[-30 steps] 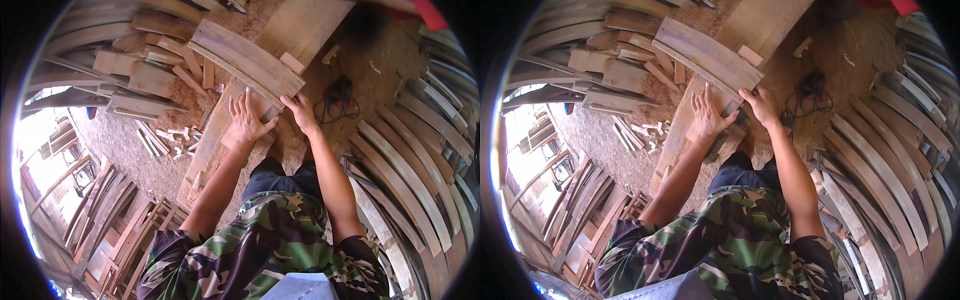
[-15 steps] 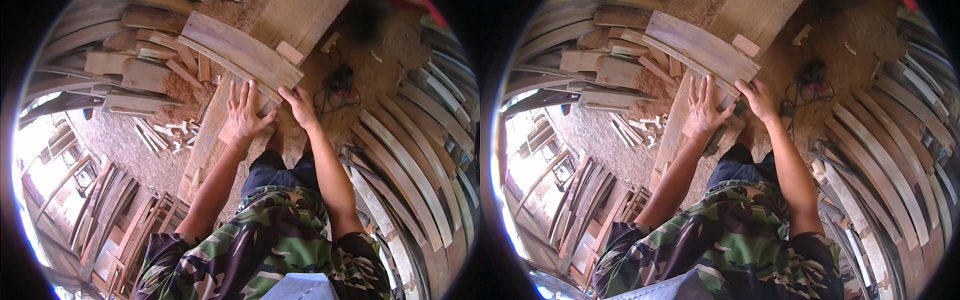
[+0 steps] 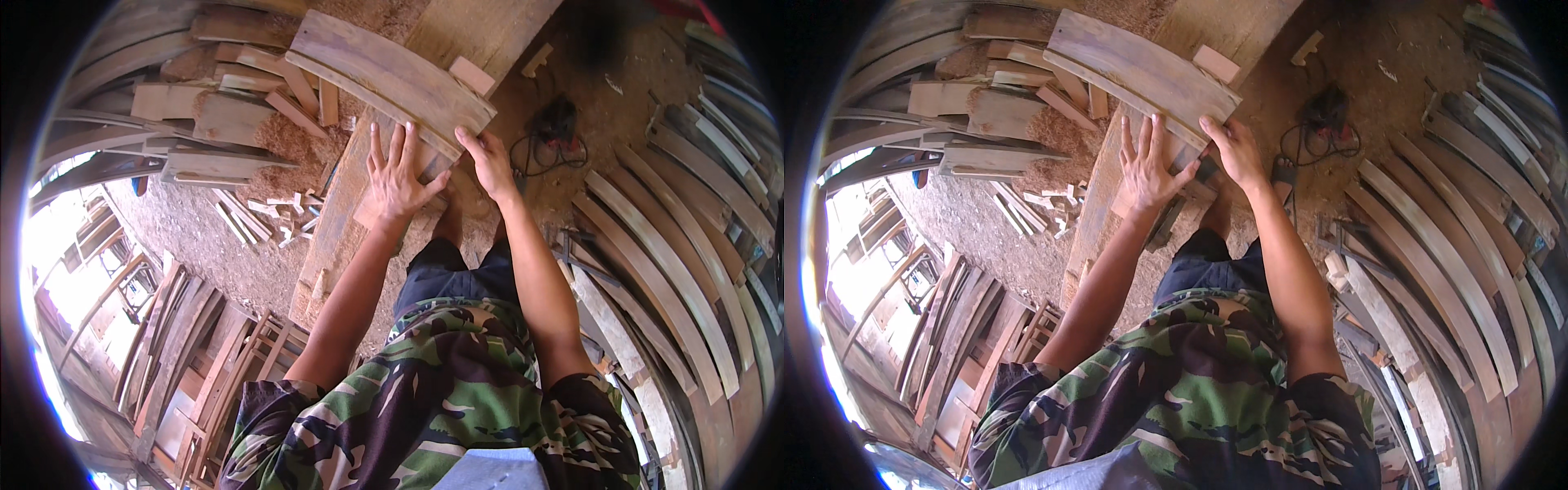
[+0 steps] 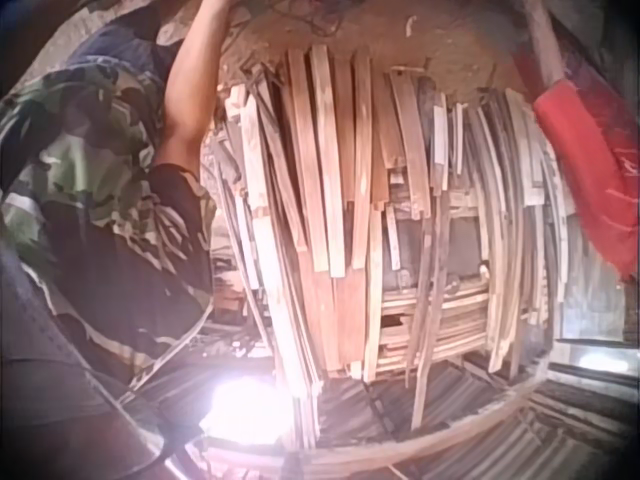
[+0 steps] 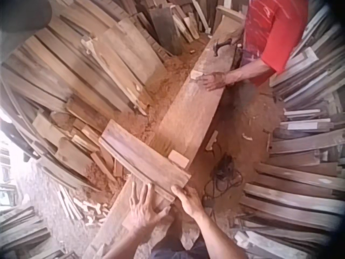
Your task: The person saws through a wooden beam using a circular saw, then uses a wooden marking tool to measure and mark other wood pieces.
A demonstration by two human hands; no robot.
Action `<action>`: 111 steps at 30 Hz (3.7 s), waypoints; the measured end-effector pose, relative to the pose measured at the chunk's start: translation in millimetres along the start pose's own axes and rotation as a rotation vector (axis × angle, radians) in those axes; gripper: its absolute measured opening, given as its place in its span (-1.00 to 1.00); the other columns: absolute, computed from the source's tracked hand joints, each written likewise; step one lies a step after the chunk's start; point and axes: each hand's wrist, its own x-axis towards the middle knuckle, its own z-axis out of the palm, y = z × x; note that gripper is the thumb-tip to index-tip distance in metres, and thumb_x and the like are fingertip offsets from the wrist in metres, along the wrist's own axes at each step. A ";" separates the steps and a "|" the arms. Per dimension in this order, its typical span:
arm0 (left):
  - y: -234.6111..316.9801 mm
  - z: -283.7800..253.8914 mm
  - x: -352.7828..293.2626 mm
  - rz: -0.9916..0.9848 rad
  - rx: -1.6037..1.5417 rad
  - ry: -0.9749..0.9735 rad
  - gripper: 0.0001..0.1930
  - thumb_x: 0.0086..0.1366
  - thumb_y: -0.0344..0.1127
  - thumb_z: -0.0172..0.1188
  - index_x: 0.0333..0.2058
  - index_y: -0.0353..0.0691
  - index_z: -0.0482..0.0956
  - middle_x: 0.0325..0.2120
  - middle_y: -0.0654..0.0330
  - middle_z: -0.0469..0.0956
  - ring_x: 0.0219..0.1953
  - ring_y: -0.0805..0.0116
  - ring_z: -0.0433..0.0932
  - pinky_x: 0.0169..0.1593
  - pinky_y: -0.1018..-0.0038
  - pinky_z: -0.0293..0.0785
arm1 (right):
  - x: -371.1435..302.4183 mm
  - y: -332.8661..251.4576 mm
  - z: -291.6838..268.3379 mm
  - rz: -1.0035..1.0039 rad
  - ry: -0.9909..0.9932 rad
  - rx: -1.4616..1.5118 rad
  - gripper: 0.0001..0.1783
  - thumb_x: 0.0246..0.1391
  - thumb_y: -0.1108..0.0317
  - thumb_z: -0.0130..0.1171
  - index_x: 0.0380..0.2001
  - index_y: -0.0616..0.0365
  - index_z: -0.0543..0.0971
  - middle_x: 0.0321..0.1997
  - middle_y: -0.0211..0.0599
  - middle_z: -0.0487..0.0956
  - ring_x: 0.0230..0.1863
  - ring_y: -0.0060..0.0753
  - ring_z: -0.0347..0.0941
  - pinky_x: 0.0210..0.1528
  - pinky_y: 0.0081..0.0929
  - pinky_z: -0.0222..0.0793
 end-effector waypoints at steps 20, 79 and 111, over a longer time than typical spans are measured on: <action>2.2 3.1 3.1 -0.018 0.043 -0.092 0.34 -0.03 0.38 0.48 0.60 -0.14 0.04 0.30 -0.12 0.38 0.25 -0.16 0.37 0.35 -0.03 0.26 | 1.4 -20.6 -6.3 0.158 -0.004 -0.126 -0.35 0.30 -0.17 0.33 -0.21 0.38 0.73 -0.38 -0.13 0.75 -0.41 -0.40 0.70 -0.30 -0.41 0.57; -9.8 -5.1 -13.6 0.010 -0.106 0.121 0.19 0.06 0.34 0.42 0.62 0.24 0.05 0.25 0.14 0.50 0.28 0.09 0.47 0.25 0.13 0.35 | -136.9 -155.6 -59.5 -0.375 -0.151 -0.944 -0.70 0.24 0.38 0.37 -0.04 0.32 0.63 -0.27 0.10 0.70 -0.24 0.12 0.70 -0.14 -0.11 0.55; -10.1 -2.9 -13.9 -0.060 -0.176 0.074 0.25 -0.08 0.37 0.50 0.49 -0.20 0.23 0.27 0.03 0.50 0.27 0.07 0.52 0.33 0.19 0.36 | -118.0 -145.6 -28.2 -0.303 -0.223 -0.893 -0.77 0.27 0.38 0.40 -0.26 0.29 0.55 -0.44 0.00 0.64 -0.39 -0.04 0.68 -0.29 -0.17 0.49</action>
